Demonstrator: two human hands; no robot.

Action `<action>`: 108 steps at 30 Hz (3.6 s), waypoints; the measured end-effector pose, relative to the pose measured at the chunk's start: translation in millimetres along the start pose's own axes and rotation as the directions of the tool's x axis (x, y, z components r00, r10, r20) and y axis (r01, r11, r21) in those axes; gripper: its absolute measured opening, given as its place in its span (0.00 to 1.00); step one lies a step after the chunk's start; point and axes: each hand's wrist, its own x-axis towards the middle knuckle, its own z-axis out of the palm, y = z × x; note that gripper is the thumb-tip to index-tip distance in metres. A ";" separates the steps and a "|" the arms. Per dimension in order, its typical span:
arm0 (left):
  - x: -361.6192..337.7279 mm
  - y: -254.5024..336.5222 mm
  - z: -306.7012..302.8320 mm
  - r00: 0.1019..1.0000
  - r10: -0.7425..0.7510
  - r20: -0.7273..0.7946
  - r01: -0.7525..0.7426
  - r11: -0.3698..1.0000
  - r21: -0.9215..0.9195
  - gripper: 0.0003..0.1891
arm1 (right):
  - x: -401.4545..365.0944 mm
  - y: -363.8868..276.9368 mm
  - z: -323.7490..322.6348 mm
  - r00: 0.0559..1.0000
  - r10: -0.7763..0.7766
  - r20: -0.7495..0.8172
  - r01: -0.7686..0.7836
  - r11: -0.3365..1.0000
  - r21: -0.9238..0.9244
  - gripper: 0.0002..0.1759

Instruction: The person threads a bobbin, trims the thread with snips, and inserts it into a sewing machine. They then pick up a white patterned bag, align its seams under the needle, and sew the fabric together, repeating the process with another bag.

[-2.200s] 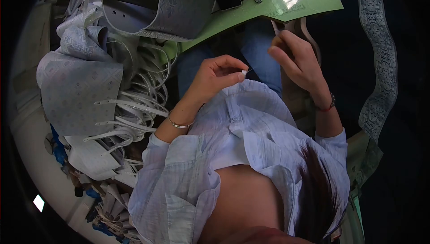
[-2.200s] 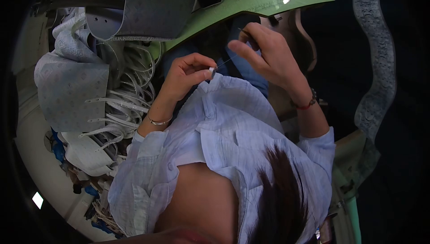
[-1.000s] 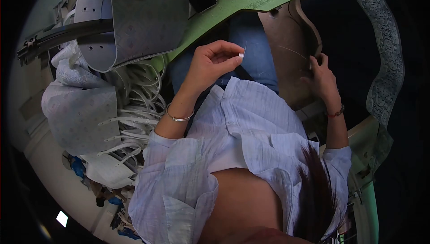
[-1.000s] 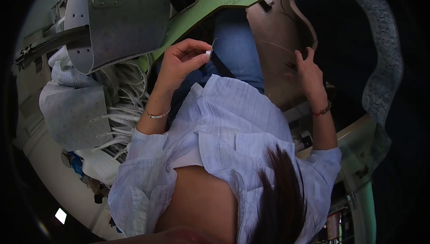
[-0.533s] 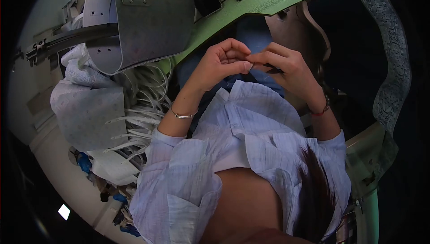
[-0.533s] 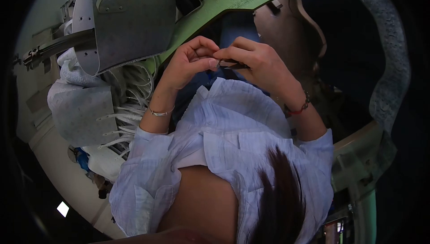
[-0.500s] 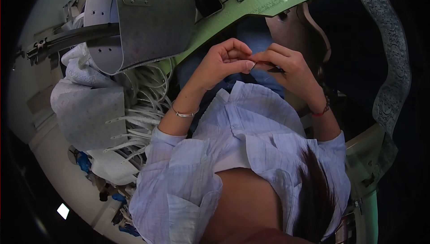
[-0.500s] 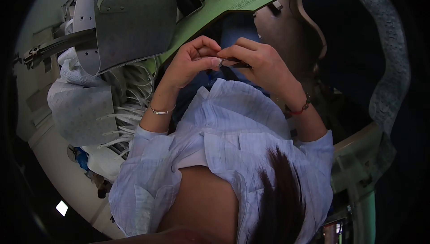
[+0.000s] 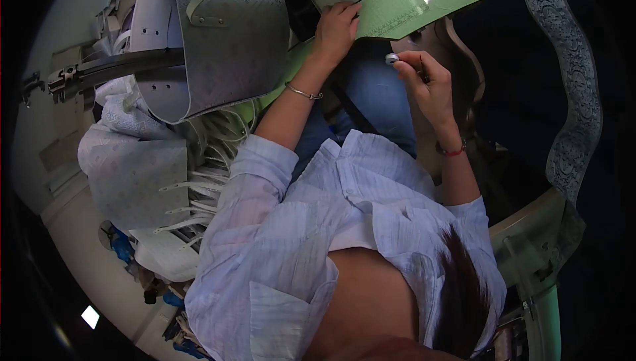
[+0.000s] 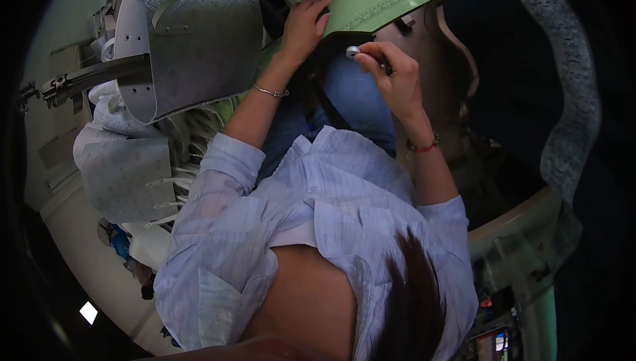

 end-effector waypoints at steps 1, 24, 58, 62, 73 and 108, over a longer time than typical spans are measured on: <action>-2.9 -8.8 5.8 0.997 -0.013 0.076 0.015 1.000 -0.024 0.14 | -0.6 -1.0 -1.9 0.999 -0.046 -0.004 0.046 0.997 -0.056 0.05; -8.3 119.9 -142.5 0.833 -0.394 0.388 0.486 0.186 -0.854 0.12 | -9.6 -74.9 19.7 0.991 -0.131 0.029 0.128 0.989 0.069 0.06; -63.5 103.5 -291.9 0.897 -0.438 0.058 0.065 0.000 -0.998 0.11 | -11.3 -199.2 117.1 0.761 -0.348 0.547 -0.216 0.659 0.720 0.10; -57.5 102.7 -296.4 0.872 -0.443 0.207 0.115 -0.226 -0.967 0.12 | -0.3 -188.5 127.9 0.779 -0.289 0.556 -0.306 0.599 0.740 0.10; -32.6 90.8 -295.9 0.880 -0.445 0.166 0.147 -0.078 -0.986 0.12 | 27.6 -195.4 129.3 0.778 -0.329 0.535 -0.329 0.512 0.793 0.10; -21.0 91.1 -314.2 0.930 -0.367 0.030 0.263 0.606 -0.751 0.29 | 66.8 -226.9 137.7 0.718 -0.427 0.549 0.270 0.898 0.347 0.09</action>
